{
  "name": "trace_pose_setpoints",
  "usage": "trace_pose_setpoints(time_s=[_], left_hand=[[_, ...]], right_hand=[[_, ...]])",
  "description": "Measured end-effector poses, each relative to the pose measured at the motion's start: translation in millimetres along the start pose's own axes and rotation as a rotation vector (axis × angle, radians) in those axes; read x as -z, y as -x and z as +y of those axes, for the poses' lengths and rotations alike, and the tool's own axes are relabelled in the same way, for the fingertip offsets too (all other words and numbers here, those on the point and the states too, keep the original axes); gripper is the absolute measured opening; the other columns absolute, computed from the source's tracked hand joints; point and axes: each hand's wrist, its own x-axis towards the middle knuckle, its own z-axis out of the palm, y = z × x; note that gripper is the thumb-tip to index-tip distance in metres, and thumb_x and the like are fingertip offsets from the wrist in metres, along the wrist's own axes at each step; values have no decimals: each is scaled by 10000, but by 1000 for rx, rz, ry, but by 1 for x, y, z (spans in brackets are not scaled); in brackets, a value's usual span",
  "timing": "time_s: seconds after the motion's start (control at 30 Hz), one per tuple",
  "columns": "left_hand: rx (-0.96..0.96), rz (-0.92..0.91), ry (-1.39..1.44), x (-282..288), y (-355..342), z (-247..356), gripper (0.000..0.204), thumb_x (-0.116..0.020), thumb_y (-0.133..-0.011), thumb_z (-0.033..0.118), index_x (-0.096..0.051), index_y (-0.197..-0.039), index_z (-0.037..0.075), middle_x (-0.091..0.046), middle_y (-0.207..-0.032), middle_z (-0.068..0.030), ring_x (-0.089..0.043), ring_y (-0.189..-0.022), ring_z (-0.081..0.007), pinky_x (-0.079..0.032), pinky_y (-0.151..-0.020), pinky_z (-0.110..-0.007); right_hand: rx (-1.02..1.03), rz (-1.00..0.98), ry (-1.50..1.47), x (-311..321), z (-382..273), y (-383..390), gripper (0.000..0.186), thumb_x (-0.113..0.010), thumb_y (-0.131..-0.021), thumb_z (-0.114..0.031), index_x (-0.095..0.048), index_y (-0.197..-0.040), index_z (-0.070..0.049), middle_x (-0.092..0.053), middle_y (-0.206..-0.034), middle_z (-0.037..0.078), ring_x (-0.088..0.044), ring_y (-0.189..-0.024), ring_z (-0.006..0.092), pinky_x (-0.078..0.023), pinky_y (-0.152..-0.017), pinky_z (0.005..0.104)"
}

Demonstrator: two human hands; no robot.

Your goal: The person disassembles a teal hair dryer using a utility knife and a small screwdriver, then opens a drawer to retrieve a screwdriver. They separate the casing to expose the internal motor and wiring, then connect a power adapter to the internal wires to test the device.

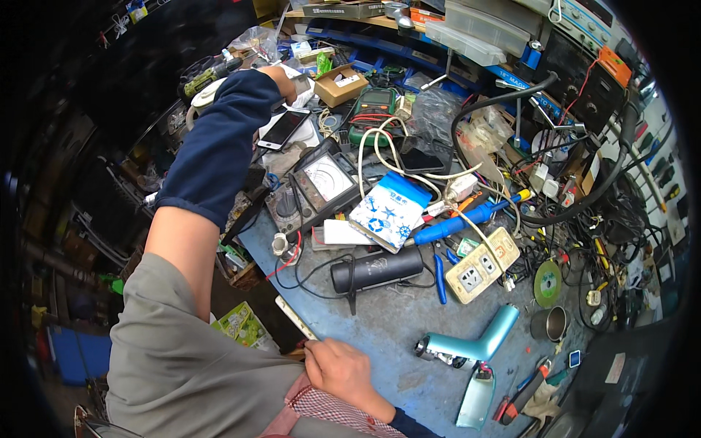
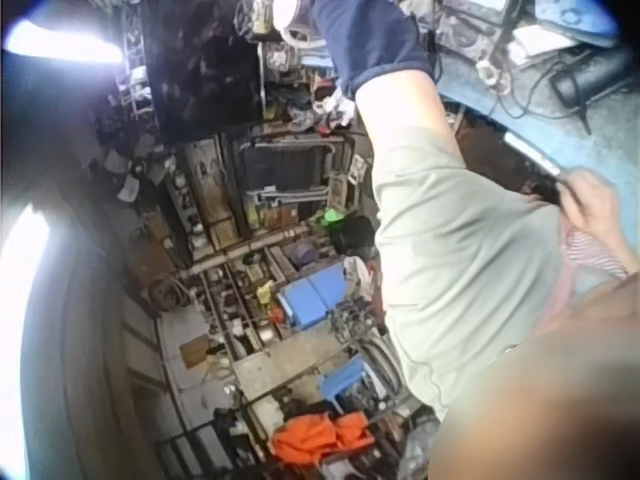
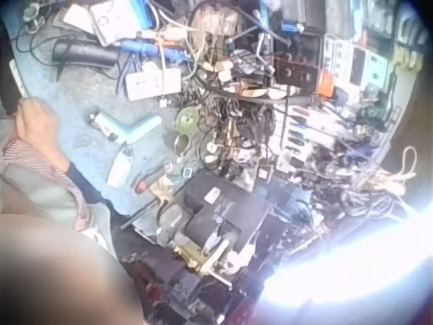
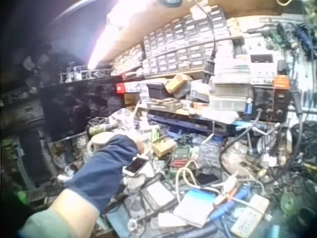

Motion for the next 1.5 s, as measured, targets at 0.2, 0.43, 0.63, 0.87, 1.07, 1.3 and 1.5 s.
trace_pose_setpoints(time_s=[0.2,0.43,0.63,0.87,1.07,1.3,1.5], left_hand=[[42,3,-28,-24,-18,-20,491,-923,-724,378,-874,-1139,122,-808,-1257,-167,-775,-1143,-327,-617,-973,-404],[67,82,18,-33,-45,-28,586,-929,-693,409,-856,-1169,73,-791,-1279,-219,-772,-1145,-357,-618,-979,-399],[-89,118,222,-4,-59,-26,690,-952,-691,481,-838,-1163,-9,-787,-1276,-204,-756,-1111,-316,-606,-956,-384],[-305,183,487,56,-42,10,643,-912,-751,500,-837,-1162,12,-817,-1143,-181,-766,-1042,-293,-588,-924,-387],[-457,288,366,100,55,51,642,-888,-740,534,-850,-1134,28,-828,-1164,-140,-760,-1081,-297,-576,-923,-413],[-601,297,448,61,76,78,575,-908,-750,379,-817,-1191,21,-814,-1121,-204,-777,-1028,-347,-604,-899,-429],[-292,169,210,7,70,69,472,-907,-749,301,-828,-1136,42,-824,-1115,-181,-797,-1029,-362,-624,-884,-458]], right_hand=[[6,-15,36,0,1,1,102,-813,-884,-154,-790,-981,-134,-623,-729,32,-660,-626,248,-523,-564,384],[-16,-23,53,1,-3,-2,139,-816,-873,-149,-793,-1008,-132,-624,-735,29,-665,-635,237,-523,-563,373],[-53,-43,64,3,-6,-4,153,-817,-866,-139,-793,-1016,-128,-626,-742,26,-670,-641,238,-529,-564,372],[-43,-43,84,2,-4,-5,139,-818,-872,-148,-792,-1005,-120,-614,-726,29,-659,-627,235,-519,-554,376],[-45,-28,84,0,-2,-5,134,-824,-869,-148,-795,-997,-122,-599,-695,26,-645,-597,236,-507,-538,379],[-47,-25,98,1,-4,-4,136,-829,-868,-145,-798,-998,-122,-606,-699,28,-643,-595,236,-505,-537,375],[-38,-8,31,2,-5,-7,148,-852,-827,-100,-784,-959,-102,-610,-690,57,-642,-586,269,-502,-529,393]])
